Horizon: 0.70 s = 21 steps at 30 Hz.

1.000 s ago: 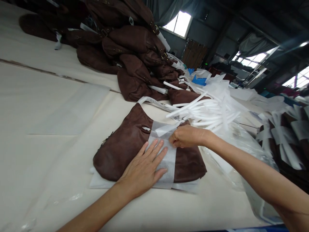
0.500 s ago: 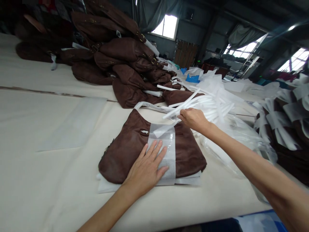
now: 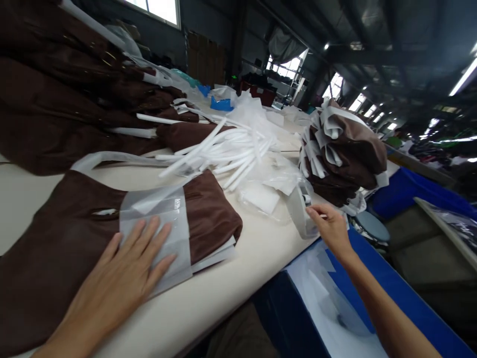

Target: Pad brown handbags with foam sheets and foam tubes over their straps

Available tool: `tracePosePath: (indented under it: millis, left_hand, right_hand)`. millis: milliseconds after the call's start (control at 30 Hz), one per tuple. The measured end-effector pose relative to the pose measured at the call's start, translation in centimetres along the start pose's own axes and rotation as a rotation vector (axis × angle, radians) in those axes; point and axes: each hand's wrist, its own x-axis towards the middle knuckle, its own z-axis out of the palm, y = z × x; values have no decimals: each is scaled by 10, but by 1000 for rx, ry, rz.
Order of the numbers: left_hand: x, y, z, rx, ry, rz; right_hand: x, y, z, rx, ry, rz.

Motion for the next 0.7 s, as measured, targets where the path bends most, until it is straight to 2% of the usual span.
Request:
tracePosePath:
  millis: [33,100,167,267,433,700]
  left_hand:
    - [0,0,0,-9,5,-7]
    - [-2,0,2,12,22,-10]
    - [-4,-2,7,49,22,-14]
    - [-4,-3,10,68,18,-29]
    - [-4,-6,10,54,18,-7]
    - [-8,-14,16,136,4,73]
  right_hand:
    - [9,13,-11,-18,40,75]
    - [24,33,-23,-10,20,220]
    - [32,45,-25,33,-60,345]
    - [36,51,-20,93,-127,452]
    - [37,53,-12,195,-113,575]
    - [39,62,-16,370,-79,688]
